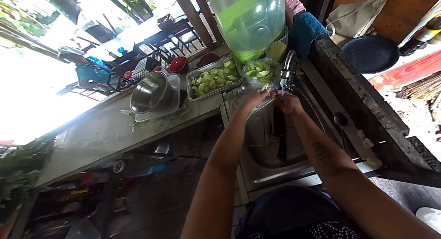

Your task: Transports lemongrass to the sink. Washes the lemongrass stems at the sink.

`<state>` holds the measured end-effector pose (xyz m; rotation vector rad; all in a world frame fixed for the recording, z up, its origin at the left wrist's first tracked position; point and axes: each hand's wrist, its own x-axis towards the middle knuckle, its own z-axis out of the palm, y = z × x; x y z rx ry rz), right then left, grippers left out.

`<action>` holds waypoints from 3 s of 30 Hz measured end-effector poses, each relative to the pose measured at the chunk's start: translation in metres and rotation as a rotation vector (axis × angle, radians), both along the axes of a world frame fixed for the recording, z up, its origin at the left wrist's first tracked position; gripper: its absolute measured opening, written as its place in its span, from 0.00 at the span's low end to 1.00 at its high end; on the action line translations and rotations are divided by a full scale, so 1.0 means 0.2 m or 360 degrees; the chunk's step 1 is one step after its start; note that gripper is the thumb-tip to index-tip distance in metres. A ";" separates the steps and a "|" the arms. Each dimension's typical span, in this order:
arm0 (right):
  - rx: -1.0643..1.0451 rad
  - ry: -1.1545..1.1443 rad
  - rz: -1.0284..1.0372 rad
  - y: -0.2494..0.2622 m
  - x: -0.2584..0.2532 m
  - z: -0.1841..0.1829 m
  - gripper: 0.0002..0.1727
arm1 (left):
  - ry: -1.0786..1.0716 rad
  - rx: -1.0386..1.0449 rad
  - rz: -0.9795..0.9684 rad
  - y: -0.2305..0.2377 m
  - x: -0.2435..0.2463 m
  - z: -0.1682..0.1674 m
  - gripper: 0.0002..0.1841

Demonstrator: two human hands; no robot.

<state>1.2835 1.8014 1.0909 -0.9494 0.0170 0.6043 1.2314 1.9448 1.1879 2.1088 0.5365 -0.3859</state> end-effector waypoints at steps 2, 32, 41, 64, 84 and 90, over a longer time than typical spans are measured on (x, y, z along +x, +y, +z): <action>-0.0200 -0.0076 0.0002 -0.03 0.02 0.06 0.09 | 0.0059 0.0059 -0.0021 -0.03 0.01 -0.05 0.26; -0.1937 -0.1378 0.1325 -0.03 -0.61 0.22 0.26 | 0.0539 0.0229 -0.0028 -0.03 -0.03 -0.18 0.25; -0.1874 -0.1707 0.1350 -0.05 -0.80 0.28 0.29 | 0.0668 0.0196 -0.0235 -0.15 0.00 -0.21 0.27; -0.1753 -0.1869 0.1558 -0.10 -0.88 0.29 0.30 | 0.0871 0.0328 -0.0525 -0.13 0.04 -0.23 0.11; -0.2163 -0.0721 0.0841 -0.26 -0.09 0.19 0.27 | 0.0453 0.0287 -0.0012 -0.15 0.15 -0.09 0.21; -0.1101 -0.0821 0.0539 -0.18 -0.09 0.08 0.20 | 0.0365 0.0319 -0.0074 -0.21 0.16 -0.09 0.18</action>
